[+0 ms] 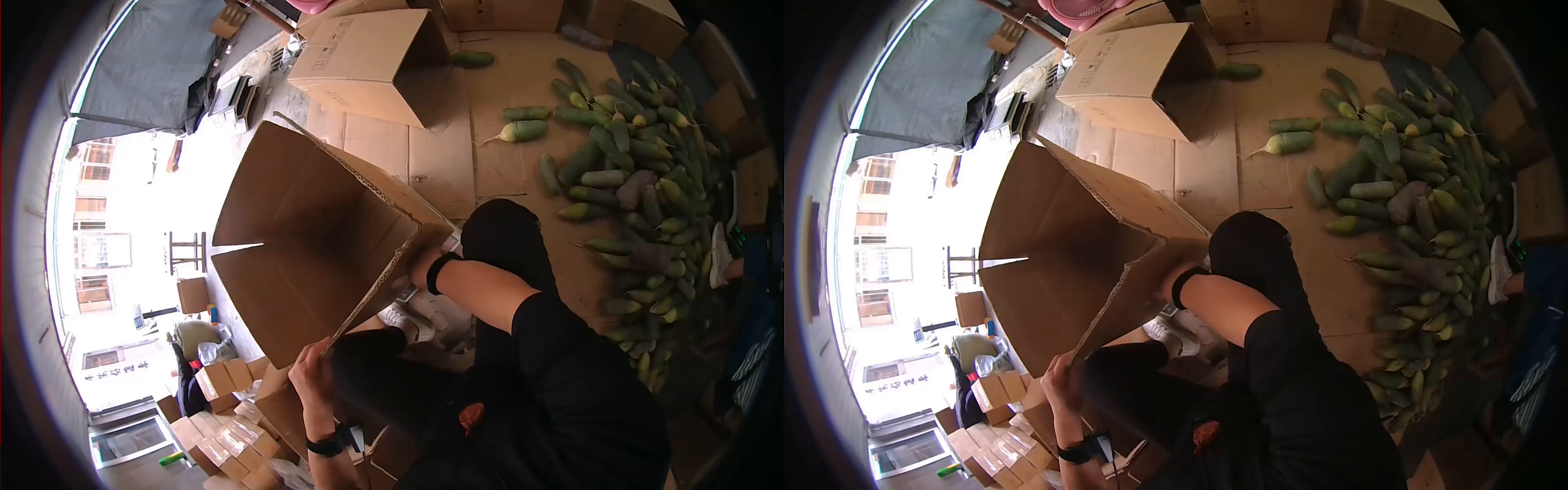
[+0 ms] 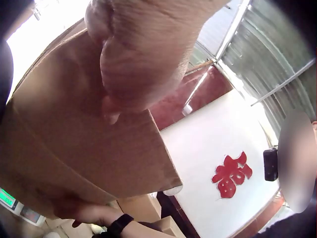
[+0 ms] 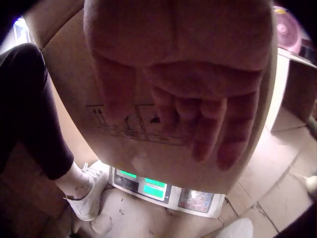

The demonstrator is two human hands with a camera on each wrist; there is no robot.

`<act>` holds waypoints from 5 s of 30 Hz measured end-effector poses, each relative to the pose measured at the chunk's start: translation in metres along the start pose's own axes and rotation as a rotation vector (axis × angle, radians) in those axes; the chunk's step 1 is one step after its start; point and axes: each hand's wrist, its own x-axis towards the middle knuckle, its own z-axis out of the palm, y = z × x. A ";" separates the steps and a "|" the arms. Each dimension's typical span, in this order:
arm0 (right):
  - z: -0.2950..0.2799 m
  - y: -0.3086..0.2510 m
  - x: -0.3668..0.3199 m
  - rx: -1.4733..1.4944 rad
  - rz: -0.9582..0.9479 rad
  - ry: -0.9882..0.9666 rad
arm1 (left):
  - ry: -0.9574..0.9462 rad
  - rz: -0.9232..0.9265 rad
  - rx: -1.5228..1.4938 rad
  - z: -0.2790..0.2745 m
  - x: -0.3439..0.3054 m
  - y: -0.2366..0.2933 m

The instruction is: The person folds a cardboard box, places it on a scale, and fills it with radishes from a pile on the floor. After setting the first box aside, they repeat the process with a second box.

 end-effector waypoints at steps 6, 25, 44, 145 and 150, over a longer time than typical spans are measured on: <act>0.008 0.004 0.004 -0.024 0.012 -0.057 | 0.027 0.030 0.031 0.001 -0.002 0.008; -0.047 -0.031 -0.050 -0.049 -0.192 -0.054 | 0.119 -0.092 0.155 0.014 0.002 -0.008; -0.116 0.102 -0.272 0.713 0.017 0.903 | 0.241 -0.025 0.320 0.019 0.007 -0.010; -0.129 0.079 -0.254 0.948 -0.157 1.090 | 0.335 -0.077 0.235 0.025 -0.012 0.018; -0.203 -0.004 -0.217 0.606 -0.584 1.005 | 0.305 -0.099 0.231 0.025 -0.010 0.015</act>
